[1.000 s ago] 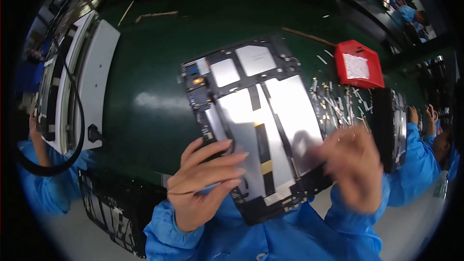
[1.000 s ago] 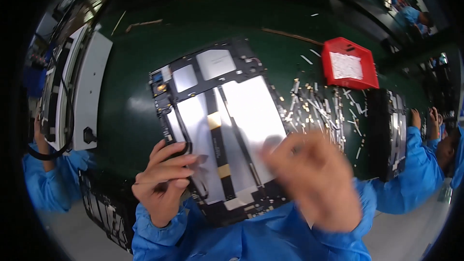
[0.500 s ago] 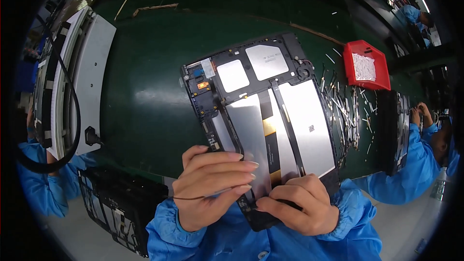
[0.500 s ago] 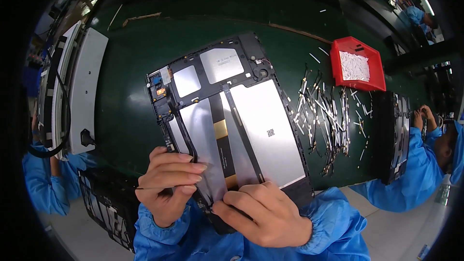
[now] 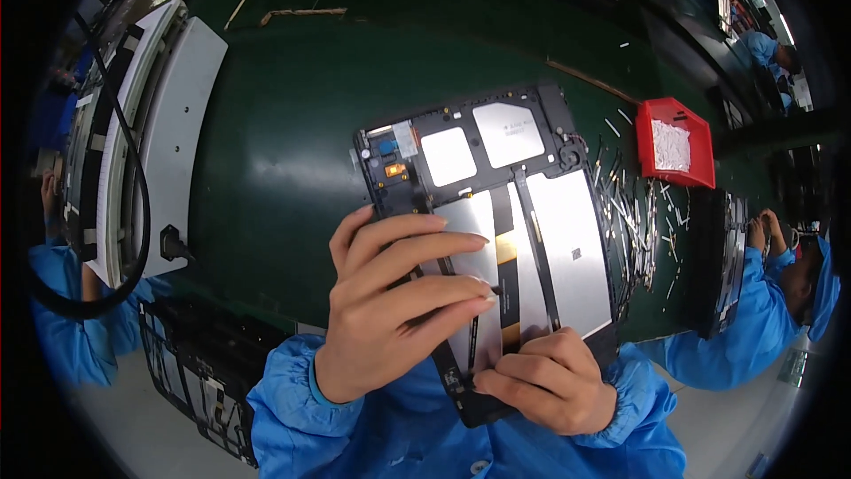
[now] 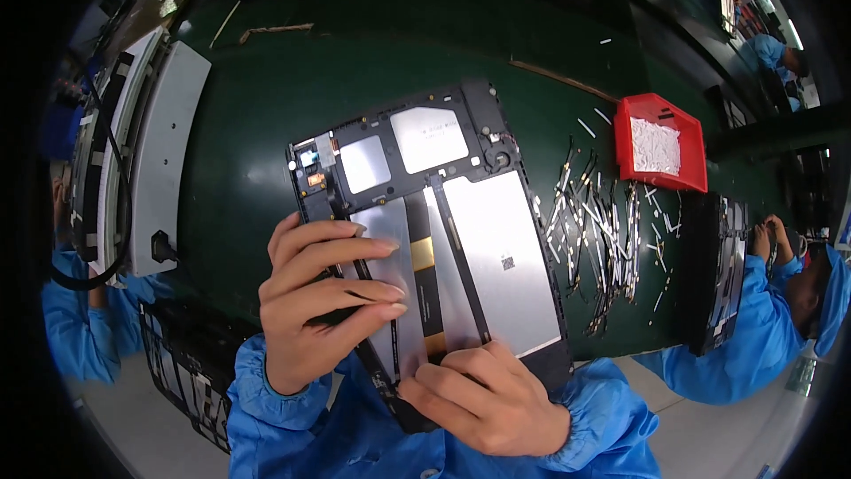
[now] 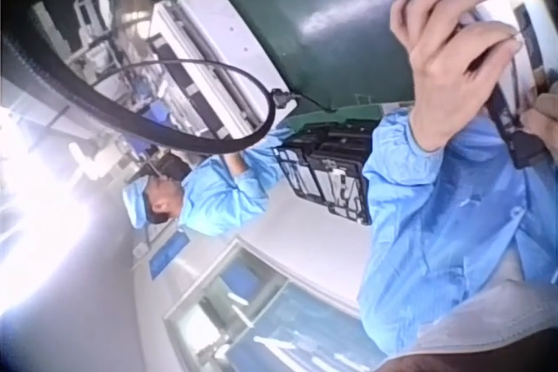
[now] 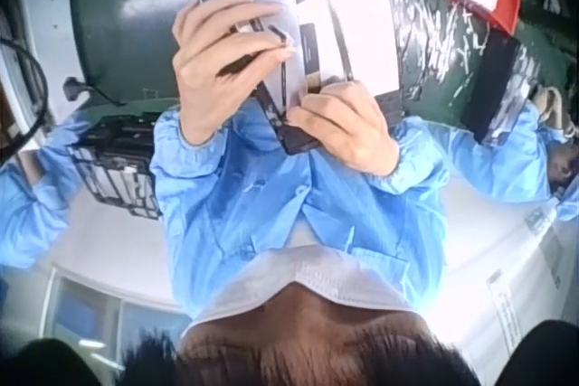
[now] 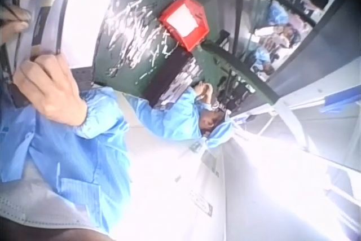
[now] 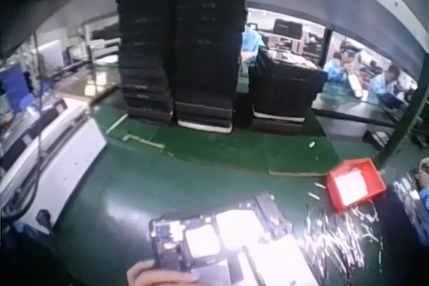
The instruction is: The person assembles internal components into a tablet frame by hand, connecting ribbon cables and securing a battery with an adhesive strip.
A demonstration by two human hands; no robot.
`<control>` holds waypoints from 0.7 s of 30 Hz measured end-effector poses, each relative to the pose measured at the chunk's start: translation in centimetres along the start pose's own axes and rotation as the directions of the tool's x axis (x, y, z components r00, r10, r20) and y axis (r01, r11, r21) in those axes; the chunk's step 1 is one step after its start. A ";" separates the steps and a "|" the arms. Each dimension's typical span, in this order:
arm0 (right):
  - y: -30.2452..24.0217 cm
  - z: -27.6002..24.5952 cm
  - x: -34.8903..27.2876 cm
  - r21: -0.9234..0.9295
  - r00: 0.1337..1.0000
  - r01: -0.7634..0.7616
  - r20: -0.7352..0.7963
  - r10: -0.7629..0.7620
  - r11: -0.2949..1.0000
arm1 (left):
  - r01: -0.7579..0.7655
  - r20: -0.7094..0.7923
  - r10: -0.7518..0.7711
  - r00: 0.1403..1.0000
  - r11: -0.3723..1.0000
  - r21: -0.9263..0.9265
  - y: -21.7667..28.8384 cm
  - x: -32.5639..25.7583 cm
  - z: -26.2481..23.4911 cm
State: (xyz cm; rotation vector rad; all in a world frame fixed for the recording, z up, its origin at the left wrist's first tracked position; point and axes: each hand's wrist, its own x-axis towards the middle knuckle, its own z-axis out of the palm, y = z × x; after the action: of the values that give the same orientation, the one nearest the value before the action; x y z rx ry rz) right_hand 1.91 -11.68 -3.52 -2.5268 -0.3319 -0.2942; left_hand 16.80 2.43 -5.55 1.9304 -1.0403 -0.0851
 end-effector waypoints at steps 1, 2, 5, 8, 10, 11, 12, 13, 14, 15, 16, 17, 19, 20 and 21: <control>-0.1 0.0 0.0 0.000 1.000 -0.013 0.001 0.013 1.000 | 0.027 0.007 -0.027 1.000 1.000 -0.015 0.1 0.0 0.1; -0.1 -0.1 0.0 -0.003 1.000 -0.008 -0.002 0.008 1.000 | 0.023 0.003 -0.023 1.000 1.000 -0.011 0.3 0.1 0.0; -0.2 -0.2 0.0 0.005 0.999 -0.031 0.010 0.031 1.000 | 0.068 0.032 -0.069 0.997 0.997 0.025 0.6 0.2 0.1; -0.1 -0.5 0.4 -0.015 0.999 -0.031 0.020 0.031 0.999 | 0.063 0.070 -0.065 0.995 0.997 0.033 0.5 0.4 0.0; -0.2 -0.5 0.8 -0.024 1.000 -0.023 0.004 0.023 0.999 | 0.071 0.061 -0.073 0.996 0.997 0.036 0.6 0.4 0.2; -0.1 -0.6 0.9 -0.035 1.000 -0.017 -0.010 0.016 0.999 | 0.077 0.050 -0.079 0.996 0.996 0.036 0.6 0.4 0.3; -0.1 -0.6 1.0 -0.031 1.000 -0.014 -0.011 0.013 0.999 | 0.080 0.049 -0.082 0.995 0.996 0.040 0.6 0.4 0.1; -0.1 -0.6 1.0 -0.035 1.000 -0.008 -0.008 0.008 0.999 | 0.084 0.054 -0.087 0.995 0.995 0.052 0.8 0.5 -0.1; -0.2 -0.7 1.1 -0.039 1.000 -0.002 -0.005 0.001 0.999 | 0.088 0.059 -0.092 0.994 0.994 0.064 0.9 0.5 -0.2; -0.2 -0.7 1.1 -0.040 1.000 -0.003 -0.007 0.003 0.999 | 0.086 0.060 -0.090 0.994 0.994 0.064 0.9 0.5 -0.1; -0.2 -0.7 1.1 -0.030 1.000 -0.016 -0.002 0.016 0.999 | 0.089 0.054 -0.092 0.994 0.994 0.061 0.9 0.5 -0.1; -0.2 -0.7 1.1 -0.020 1.000 -0.028 0.002 0.028 0.999 | 0.091 0.047 -0.094 0.994 0.994 0.059 1.0 0.5 0.0; -0.1 -0.7 1.0 -0.029 1.000 -0.022 0.006 0.022 0.999 | 0.089 0.046 -0.092 0.995 0.994 0.061 0.9 0.6 0.1; -0.1 -0.7 1.0 -0.037 1.000 -0.015 0.010 0.015 0.999 | 0.089 0.046 -0.092 0.995 0.994 0.065 0.9 0.6 0.1; -0.1 -0.8 1.0 -0.038 1.000 -0.014 0.009 0.014 0.999 | 0.087 0.045 -0.090 0.995 0.994 0.065 1.0 0.7 0.1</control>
State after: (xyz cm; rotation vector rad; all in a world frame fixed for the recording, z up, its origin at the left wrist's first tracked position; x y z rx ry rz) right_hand 2.72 -11.88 -2.54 -2.5675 -0.3151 -0.2867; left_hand 16.57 1.67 -4.64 2.0408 -0.9985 -0.1506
